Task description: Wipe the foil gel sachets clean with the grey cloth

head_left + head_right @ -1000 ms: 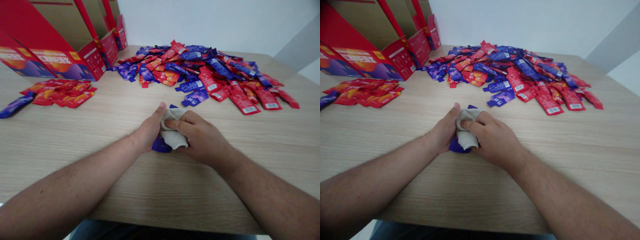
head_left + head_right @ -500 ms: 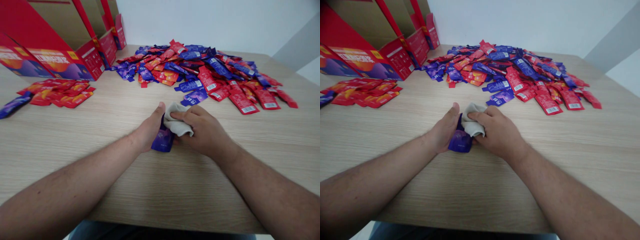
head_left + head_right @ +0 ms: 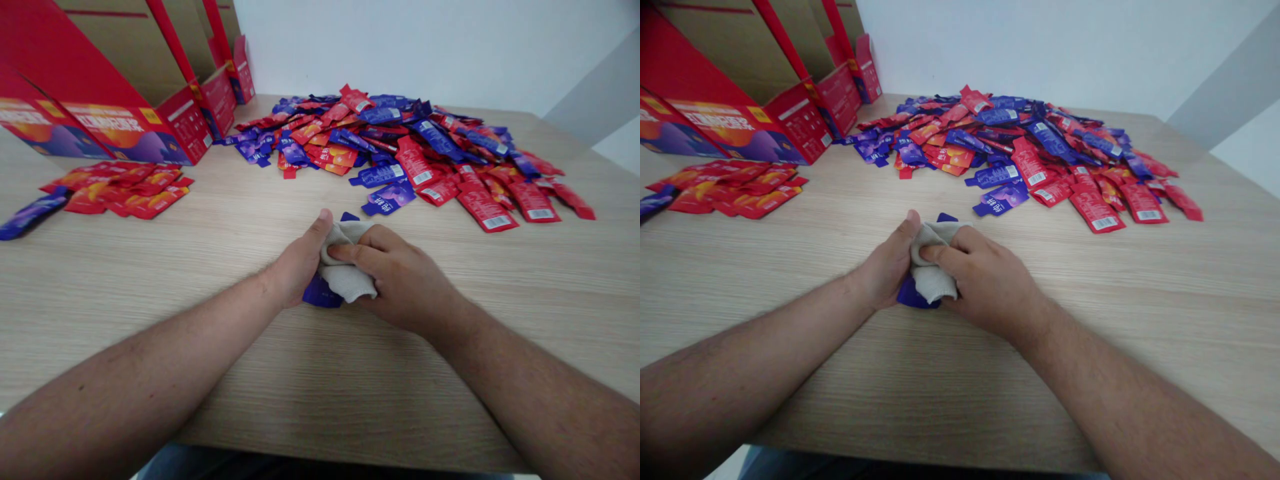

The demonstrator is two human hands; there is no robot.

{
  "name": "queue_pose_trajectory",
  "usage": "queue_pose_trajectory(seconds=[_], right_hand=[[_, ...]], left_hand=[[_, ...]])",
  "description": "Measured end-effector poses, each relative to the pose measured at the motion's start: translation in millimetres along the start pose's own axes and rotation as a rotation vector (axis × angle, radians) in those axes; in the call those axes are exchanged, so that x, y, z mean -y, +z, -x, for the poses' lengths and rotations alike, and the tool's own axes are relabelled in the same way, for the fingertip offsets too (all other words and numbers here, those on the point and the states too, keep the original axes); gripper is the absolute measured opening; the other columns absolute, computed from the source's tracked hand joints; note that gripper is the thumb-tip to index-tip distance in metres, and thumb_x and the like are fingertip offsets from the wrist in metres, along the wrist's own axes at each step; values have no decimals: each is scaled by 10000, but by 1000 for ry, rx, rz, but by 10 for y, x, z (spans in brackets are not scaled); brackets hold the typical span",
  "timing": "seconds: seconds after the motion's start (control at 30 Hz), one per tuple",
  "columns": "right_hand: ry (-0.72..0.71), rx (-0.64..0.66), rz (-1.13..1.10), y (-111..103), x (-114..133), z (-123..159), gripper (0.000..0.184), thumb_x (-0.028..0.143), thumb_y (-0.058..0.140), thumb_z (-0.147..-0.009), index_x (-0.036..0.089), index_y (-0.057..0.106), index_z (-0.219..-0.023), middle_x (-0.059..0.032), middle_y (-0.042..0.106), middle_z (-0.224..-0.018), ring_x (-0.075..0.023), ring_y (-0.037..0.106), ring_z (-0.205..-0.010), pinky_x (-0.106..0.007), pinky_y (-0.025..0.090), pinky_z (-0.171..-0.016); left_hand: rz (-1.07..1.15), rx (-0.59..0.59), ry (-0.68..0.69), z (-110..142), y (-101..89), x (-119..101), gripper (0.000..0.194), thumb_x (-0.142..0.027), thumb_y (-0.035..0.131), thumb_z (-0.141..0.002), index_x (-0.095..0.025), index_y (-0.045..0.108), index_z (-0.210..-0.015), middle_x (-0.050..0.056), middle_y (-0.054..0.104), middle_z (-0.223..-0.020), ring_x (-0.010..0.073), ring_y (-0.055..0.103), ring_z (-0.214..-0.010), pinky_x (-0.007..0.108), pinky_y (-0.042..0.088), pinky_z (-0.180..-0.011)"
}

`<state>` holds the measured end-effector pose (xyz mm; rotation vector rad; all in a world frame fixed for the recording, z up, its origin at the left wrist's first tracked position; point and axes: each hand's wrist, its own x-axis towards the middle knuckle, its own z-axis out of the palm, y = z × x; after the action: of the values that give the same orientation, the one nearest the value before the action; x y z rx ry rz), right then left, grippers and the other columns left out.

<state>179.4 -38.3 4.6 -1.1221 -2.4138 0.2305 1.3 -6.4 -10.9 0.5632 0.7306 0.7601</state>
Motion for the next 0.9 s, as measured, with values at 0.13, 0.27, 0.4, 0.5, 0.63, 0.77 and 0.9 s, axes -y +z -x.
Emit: queue_pose_trajectory(seconds=[0.13,0.27,0.4,0.5,0.63,0.77,0.9], right_hand=[[91,-81,48,12,-77,-5,515,196,715,-844,165,716,-1359,-128,680,-1068,-279,656,-964,-422,566,-849],[47,-22,-2,36,-55,5,528,207,726,-842,177,701,-1369,-129,675,-1113,-270,661,-986,-397,570,-843],[46,-1,-37,60,-82,6,527,194,726,-840,186,699,-1366,-129,677,-1133,-263,668,-990,-398,575,-844],[112,-13,-30,70,-106,1,522,196,731,-839,192,698,-1360,-131,678,-1126,-264,666,-961,-417,584,-829],[73,23,-65,82,-62,12,554,168,737,-821,200,687,-1371,-131,679,-1167,-271,677,-1018,-427,592,-887],[87,35,-84,98,-86,13,552,174,733,-822,208,687,-1371,-135,680,-1201,-279,684,-1056,-444,596,-916],[121,25,-70,83,-64,4,543,178,726,-831,204,683,-1372,-138,687,-1201,-276,683,-1050,-445,598,-918]], left_hand=[[-80,-48,18,-3,20,7,675,-667,389,-1055,-117,734,-1238,149,795,-931,240,759,-808,336,610,-725],[-84,-105,44,-6,19,23,627,-630,460,-1049,-101,748,-1222,172,806,-1023,255,774,-922,322,612,-778],[-68,-143,28,-5,41,25,612,-590,423,-1073,-97,747,-1235,181,811,-1070,261,784,-985,319,621,-797],[-51,-159,37,0,47,35,575,-547,412,-1088,-109,732,-1278,171,810,-1112,260,783,-1019,329,632,-809],[-66,-189,20,-4,7,63,572,-600,521,-1037,-114,767,-1209,169,812,-1089,265,776,-1038,324,624,-862],[-67,-171,49,-11,-4,68,565,-554,456,-1074,-97,759,-1207,172,811,-1069,251,776,-1008,323,612,-884],[-61,-177,19,7,19,51,556,-514,400,-1097,-96,749,-1213,171,812,-1028,241,780,-922,317,613,-807]])
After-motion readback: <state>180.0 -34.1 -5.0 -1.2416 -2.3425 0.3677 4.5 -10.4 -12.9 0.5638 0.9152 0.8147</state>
